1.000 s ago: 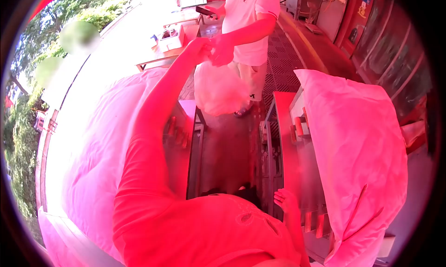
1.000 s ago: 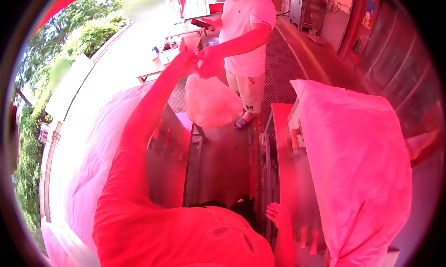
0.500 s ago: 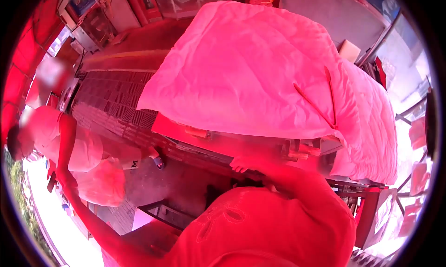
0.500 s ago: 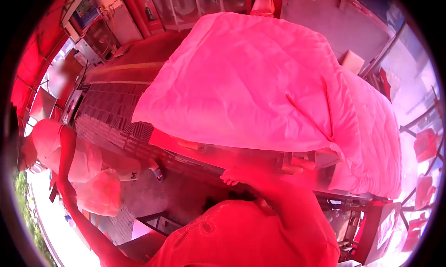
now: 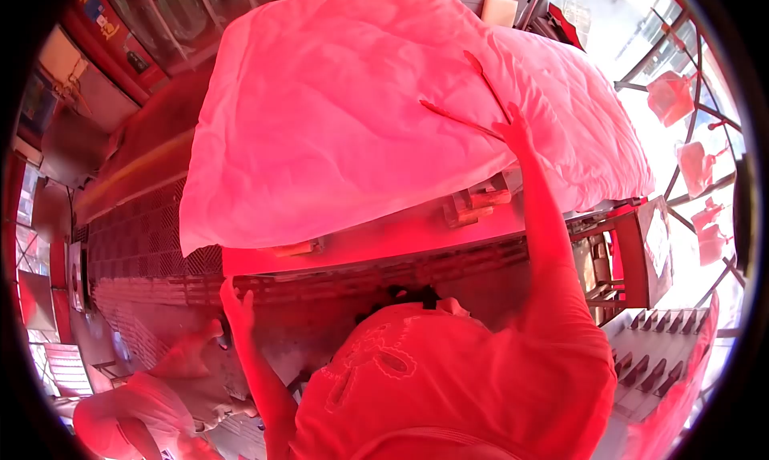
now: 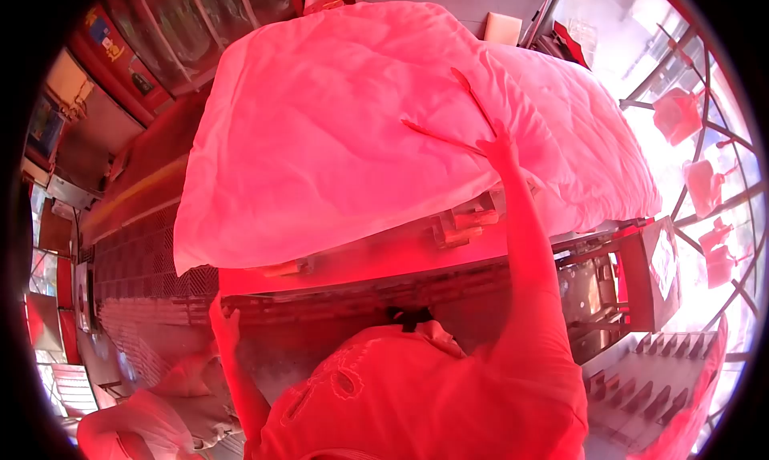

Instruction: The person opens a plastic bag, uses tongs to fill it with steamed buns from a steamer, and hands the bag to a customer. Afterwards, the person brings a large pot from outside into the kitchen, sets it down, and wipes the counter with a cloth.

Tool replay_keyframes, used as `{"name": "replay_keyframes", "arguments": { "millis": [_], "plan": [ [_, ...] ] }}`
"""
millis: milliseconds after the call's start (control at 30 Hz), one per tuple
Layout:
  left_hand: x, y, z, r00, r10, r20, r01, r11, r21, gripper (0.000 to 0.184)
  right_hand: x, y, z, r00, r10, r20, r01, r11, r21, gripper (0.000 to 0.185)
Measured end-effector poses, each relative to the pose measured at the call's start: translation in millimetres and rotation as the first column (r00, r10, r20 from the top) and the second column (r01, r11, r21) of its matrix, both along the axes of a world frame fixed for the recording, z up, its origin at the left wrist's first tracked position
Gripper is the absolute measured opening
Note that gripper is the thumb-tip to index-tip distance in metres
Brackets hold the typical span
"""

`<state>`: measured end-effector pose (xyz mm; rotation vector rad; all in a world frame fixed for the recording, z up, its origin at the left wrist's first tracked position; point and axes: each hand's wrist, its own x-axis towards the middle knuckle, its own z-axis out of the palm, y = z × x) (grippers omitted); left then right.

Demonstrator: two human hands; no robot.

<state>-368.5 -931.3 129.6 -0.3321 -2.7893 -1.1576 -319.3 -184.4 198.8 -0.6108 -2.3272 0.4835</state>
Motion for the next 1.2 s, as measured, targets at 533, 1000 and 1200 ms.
{"name": "replay_keyframes", "arguments": {
  "millis": [533,1000,1200],
  "plan": [
    [-162,86,119,0.827,0.255,-0.500,-0.265,0.963,0.053,0.046,-28,-12,43,0.893,0.195,0.405,-0.067,0.949,-0.308,0.051],
    [-120,17,50,0.856,0.443,-0.267,-0.441,0.895,0.072,0.066,-140,-311,44,0.818,0.570,0.074,-0.479,0.747,-0.461,0.032],
    [-197,12,60,0.849,0.451,-0.276,-0.519,0.810,-0.273,0.057,-190,-423,2,0.797,0.403,0.450,-0.391,0.912,-0.123,0.050]
  ]
}}
